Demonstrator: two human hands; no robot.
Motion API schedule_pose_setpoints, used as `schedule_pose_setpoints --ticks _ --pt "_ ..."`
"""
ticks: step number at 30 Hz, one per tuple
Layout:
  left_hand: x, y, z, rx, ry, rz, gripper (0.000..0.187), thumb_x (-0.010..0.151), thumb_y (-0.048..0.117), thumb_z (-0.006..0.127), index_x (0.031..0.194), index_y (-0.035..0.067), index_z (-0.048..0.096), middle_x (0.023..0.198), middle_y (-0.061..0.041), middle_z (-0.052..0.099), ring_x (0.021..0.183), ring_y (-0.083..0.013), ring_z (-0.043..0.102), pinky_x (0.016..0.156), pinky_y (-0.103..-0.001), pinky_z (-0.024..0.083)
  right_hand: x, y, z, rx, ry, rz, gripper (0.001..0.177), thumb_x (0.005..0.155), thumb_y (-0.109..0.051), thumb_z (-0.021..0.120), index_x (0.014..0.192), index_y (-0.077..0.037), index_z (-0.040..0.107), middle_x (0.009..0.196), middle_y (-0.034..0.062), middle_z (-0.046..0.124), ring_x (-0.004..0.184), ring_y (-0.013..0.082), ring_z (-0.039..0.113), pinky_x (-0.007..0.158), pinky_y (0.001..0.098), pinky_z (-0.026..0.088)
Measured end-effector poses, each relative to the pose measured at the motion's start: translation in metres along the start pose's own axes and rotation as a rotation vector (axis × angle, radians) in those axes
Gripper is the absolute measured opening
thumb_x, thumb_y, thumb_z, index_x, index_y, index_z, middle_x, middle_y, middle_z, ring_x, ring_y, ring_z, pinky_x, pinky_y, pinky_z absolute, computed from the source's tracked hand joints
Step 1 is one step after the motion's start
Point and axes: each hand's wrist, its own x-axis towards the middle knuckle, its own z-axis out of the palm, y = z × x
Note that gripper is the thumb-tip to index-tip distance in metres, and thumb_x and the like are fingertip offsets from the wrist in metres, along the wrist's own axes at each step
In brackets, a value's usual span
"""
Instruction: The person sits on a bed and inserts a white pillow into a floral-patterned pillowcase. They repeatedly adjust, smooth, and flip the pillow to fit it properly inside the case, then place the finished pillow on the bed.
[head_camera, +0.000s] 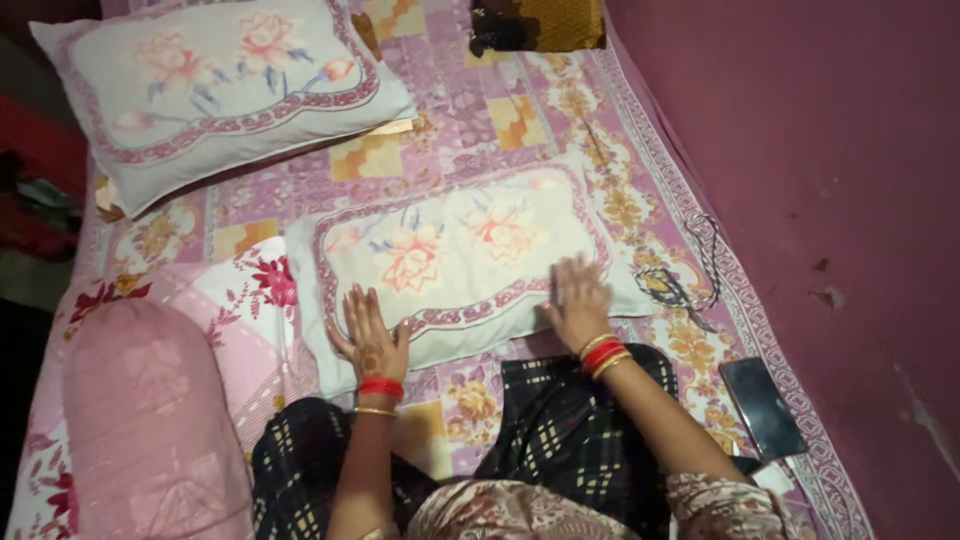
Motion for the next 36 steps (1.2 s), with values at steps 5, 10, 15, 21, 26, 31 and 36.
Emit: schedule_pose_setpoints --ticks 5,10,15,21,26,31,36 --pt "-0.008 0.000 0.039 -0.019 -0.116 -0.108 0.109 0.081 0.064 0.067 0.163 0.009 0.022 0.173 -0.008 0.013 0.159 -0.0298 0.009 0.113 -0.078 -0.004 0.011 0.025 0.012 0.144 0.285 0.050 0.088 0.096 -0.056 0.053 0.165 -0.013 0.018 0.173 0.0207 0.006 0.158 0.0446 0.009 0.116 0.0757 0.005" --pt "-0.010 -0.027 0.060 -0.051 -0.177 -0.116 0.121 0.071 0.077 0.067 0.163 0.012 0.021 0.172 -0.004 0.012 0.158 -0.0269 0.010 0.110 -0.081 -0.005 0.023 -0.001 0.035 -0.135 -0.031 -0.092 0.084 0.095 -0.067 0.045 0.163 -0.029 0.014 0.172 0.0048 0.006 0.159 0.0341 0.006 0.114 0.0786 0.001" --pt "-0.011 -0.028 0.064 0.007 -0.079 -0.070 0.125 0.066 0.079 0.066 0.163 0.014 0.023 0.172 -0.001 0.016 0.158 -0.0222 0.014 0.113 -0.080 -0.003 0.028 -0.007 0.048 -0.025 -0.266 0.003 0.083 0.095 -0.065 0.042 0.164 -0.031 0.012 0.174 -0.0008 0.003 0.159 0.0322 0.000 0.108 0.0829 0.002" --pt "-0.022 -0.006 0.040 0.027 0.041 -0.006 0.106 0.083 0.069 0.059 0.162 0.005 0.028 0.172 -0.012 0.022 0.159 -0.0289 0.019 0.117 -0.079 0.001 0.028 0.011 0.054 0.109 0.162 0.016 0.084 0.098 -0.063 0.041 0.165 -0.021 0.014 0.172 0.0120 0.005 0.159 0.0327 0.003 0.115 0.0768 0.002" --pt "-0.017 0.045 0.021 0.005 0.023 0.095 0.095 0.089 0.059 0.058 0.159 0.002 0.030 0.169 -0.018 0.024 0.158 -0.0329 0.018 0.117 -0.076 0.000 0.051 0.026 0.064 0.164 0.288 0.245 0.077 0.104 -0.058 0.034 0.166 -0.017 0.013 0.174 0.0140 0.002 0.160 0.0359 -0.001 0.116 0.0751 0.000" --pt "0.011 0.117 0.009 -0.028 -0.086 0.186 0.093 0.090 0.056 0.059 0.160 0.003 0.029 0.170 -0.018 0.021 0.159 -0.0336 0.013 0.117 -0.074 -0.005 0.067 0.030 0.082 0.055 -0.093 0.354 0.081 0.099 -0.062 0.034 0.163 -0.019 0.010 0.171 0.0116 0.003 0.156 0.0347 -0.003 0.110 0.0758 -0.001" --pt "0.054 0.174 0.017 -0.025 -0.116 0.282 0.103 0.083 0.069 0.061 0.160 0.009 0.028 0.170 -0.015 0.017 0.157 -0.0387 0.007 0.114 -0.078 -0.005 0.060 0.029 0.092 0.105 0.061 0.355 0.077 0.099 -0.059 0.039 0.163 -0.022 0.019 0.172 0.0097 0.012 0.158 0.0318 0.005 0.115 0.0740 0.003"
